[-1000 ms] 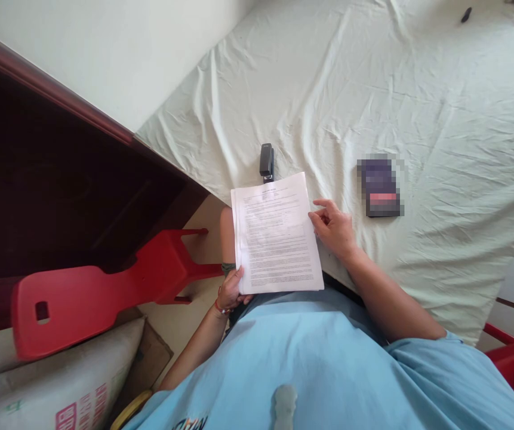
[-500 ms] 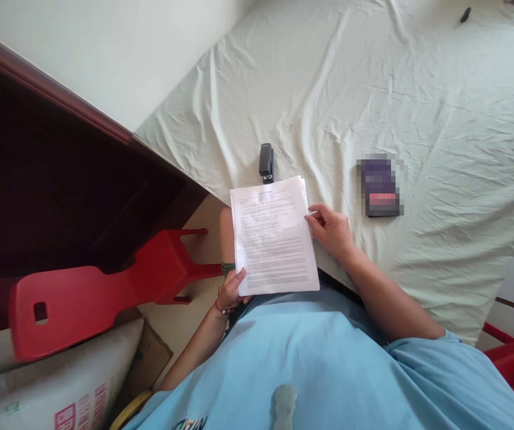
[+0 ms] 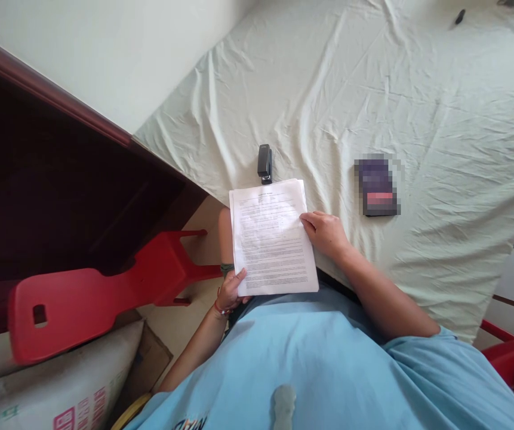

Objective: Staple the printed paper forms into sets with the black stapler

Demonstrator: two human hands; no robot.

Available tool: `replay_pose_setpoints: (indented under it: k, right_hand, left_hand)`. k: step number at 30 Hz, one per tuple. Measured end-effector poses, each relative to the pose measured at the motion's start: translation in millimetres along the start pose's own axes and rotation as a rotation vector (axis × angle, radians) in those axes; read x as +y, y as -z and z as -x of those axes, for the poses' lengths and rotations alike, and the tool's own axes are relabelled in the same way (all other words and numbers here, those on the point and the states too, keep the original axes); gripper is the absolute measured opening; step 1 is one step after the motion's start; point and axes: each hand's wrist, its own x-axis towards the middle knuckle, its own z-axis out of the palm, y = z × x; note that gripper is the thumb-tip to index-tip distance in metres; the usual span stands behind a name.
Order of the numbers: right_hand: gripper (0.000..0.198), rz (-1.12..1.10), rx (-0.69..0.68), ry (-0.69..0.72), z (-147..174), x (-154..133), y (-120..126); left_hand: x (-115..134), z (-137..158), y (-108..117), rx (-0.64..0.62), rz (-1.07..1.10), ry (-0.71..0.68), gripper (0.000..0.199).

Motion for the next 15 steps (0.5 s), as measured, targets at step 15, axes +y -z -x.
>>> replay_pose_setpoints:
  k: [15]
  right_hand:
    - [0.031,-0.012,-0.007,-0.031,-2.0,0.6,0.4]
  left_hand:
    - [0.0,-1.5,1.4,-0.011,0.005,0.018,0.052]
